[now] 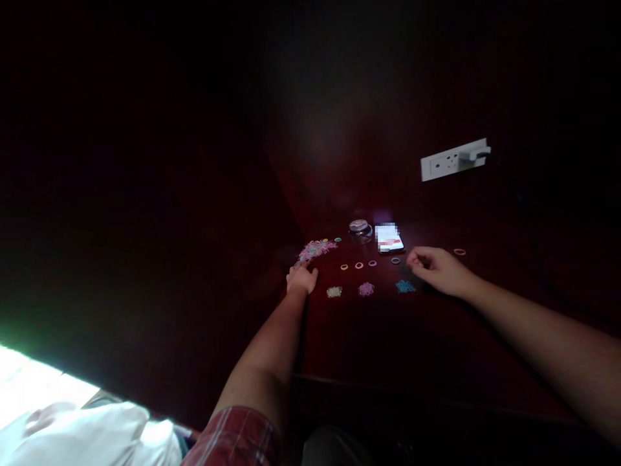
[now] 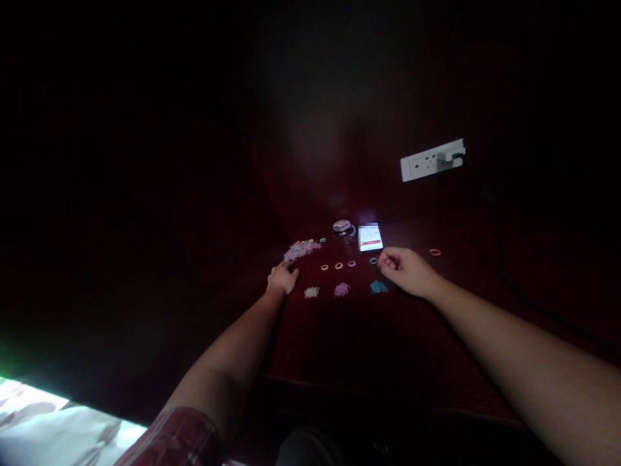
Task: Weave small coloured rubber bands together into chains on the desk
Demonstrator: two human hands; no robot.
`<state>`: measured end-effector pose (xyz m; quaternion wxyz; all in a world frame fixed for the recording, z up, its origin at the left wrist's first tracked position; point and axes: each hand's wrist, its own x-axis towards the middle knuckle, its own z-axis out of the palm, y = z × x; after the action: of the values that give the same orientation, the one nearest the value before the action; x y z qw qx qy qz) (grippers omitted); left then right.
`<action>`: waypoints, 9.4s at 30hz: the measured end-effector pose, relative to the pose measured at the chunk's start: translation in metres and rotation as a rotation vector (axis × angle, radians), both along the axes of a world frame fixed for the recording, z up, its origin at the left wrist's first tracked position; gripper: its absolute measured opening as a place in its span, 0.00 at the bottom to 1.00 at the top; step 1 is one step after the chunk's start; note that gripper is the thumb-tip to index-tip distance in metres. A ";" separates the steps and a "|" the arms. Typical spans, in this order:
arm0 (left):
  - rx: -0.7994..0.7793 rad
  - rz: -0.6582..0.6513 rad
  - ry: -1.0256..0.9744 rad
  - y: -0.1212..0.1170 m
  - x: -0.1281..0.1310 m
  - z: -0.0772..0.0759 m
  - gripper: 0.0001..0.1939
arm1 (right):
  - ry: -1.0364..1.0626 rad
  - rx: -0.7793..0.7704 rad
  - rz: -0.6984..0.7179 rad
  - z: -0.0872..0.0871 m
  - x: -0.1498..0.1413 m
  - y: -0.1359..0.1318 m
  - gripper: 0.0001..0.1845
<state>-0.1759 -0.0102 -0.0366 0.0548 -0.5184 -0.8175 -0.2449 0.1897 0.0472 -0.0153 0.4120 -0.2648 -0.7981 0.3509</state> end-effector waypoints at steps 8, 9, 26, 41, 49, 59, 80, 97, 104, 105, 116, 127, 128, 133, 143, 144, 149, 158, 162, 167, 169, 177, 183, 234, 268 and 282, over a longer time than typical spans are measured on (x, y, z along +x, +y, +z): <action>0.139 -0.080 0.001 -0.012 0.008 0.007 0.16 | 0.012 0.002 0.006 0.000 0.000 0.000 0.08; 0.164 -0.100 0.000 -0.016 0.010 0.009 0.14 | 0.014 0.000 0.011 0.001 0.000 -0.001 0.08; 0.487 -0.698 -0.270 -0.001 0.181 0.043 0.06 | 0.046 -0.079 0.022 0.002 -0.004 -0.005 0.06; 0.394 -0.832 -0.235 -0.003 0.181 0.033 0.04 | 0.051 -0.118 0.086 0.005 -0.007 -0.012 0.14; 0.393 -0.856 -0.256 -0.002 0.179 0.030 0.05 | 0.000 -0.083 0.096 0.004 -0.005 -0.013 0.12; 0.370 -0.927 -0.305 0.000 0.179 0.028 0.03 | -0.013 -0.103 0.092 0.004 -0.006 -0.013 0.11; 0.360 -0.890 -0.412 0.000 0.179 0.027 0.05 | 0.020 -0.032 0.091 0.007 -0.004 -0.012 0.09; 0.359 -0.892 -0.419 -0.001 0.179 0.028 0.06 | -0.019 -0.051 0.045 0.010 -0.004 -0.014 0.10; 0.351 -0.889 -0.407 -0.002 0.179 0.030 0.05 | -0.018 -0.063 0.059 0.010 -0.004 -0.015 0.10; 0.350 -0.890 -0.406 -0.002 0.179 0.030 0.05 | -0.022 -0.052 0.056 0.009 -0.004 -0.014 0.10; 0.358 -0.886 -0.409 -0.003 0.179 0.030 0.05 | -0.041 -0.002 0.029 0.006 -0.003 -0.011 0.12; 0.367 -0.873 -0.406 -0.002 0.178 0.030 0.05 | -0.037 -0.016 0.030 0.006 -0.003 -0.011 0.12; 0.368 -0.870 -0.408 -0.003 0.178 0.030 0.05 | -0.043 -0.009 0.029 0.005 -0.003 -0.011 0.12; 0.366 -0.855 -0.397 -0.004 0.178 0.032 0.05 | -0.059 0.013 0.018 0.005 -0.002 -0.011 0.13; 0.358 -0.858 -0.393 -0.003 0.178 0.030 0.05 | -0.056 0.009 0.015 0.008 -0.002 -0.013 0.12; 0.358 -0.863 -0.393 -0.003 0.178 0.030 0.04 | -0.051 0.008 0.016 0.008 -0.002 -0.013 0.12; 0.365 -0.886 -0.397 -0.002 0.178 0.029 0.05 | -0.033 0.008 0.016 0.007 -0.003 -0.012 0.11; 0.355 -0.905 -0.399 0.000 0.178 0.026 0.06 | -0.013 0.001 0.025 0.006 -0.003 -0.010 0.09; 0.361 -0.906 -0.404 0.000 0.178 0.027 0.06 | -0.021 -0.018 0.033 0.006 -0.003 -0.011 0.08; 0.372 -0.900 -0.384 -0.002 0.178 0.029 0.05 | -0.025 -0.029 0.024 0.009 -0.004 -0.013 0.08; 0.373 -0.893 -0.375 -0.002 0.178 0.030 0.05 | -0.015 -0.040 0.025 0.009 -0.004 -0.013 0.08; 0.379 -0.887 -0.374 -0.001 0.178 0.028 0.05 | -0.018 -0.038 0.023 0.009 -0.004 -0.014 0.07; 0.378 -0.893 -0.362 0.000 0.177 0.027 0.05 | -0.004 -0.032 0.022 0.010 -0.005 -0.014 0.06; 0.257 -0.879 -0.414 0.001 0.176 0.025 0.09 | 0.000 0.053 0.048 0.013 -0.003 -0.016 0.06; 0.297 -0.861 -0.368 -0.001 0.176 0.027 0.08 | 0.007 0.036 -0.020 0.010 -0.002 -0.014 0.08; 0.263 -0.867 -0.413 0.002 0.176 0.024 0.10 | 0.000 -0.007 0.090 0.010 -0.004 -0.017 0.14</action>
<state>0.0000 -0.0087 -0.0128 -0.1503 -0.7399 -0.4828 -0.4438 0.1858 0.0299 -0.0051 0.3948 -0.2300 -0.8080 0.3720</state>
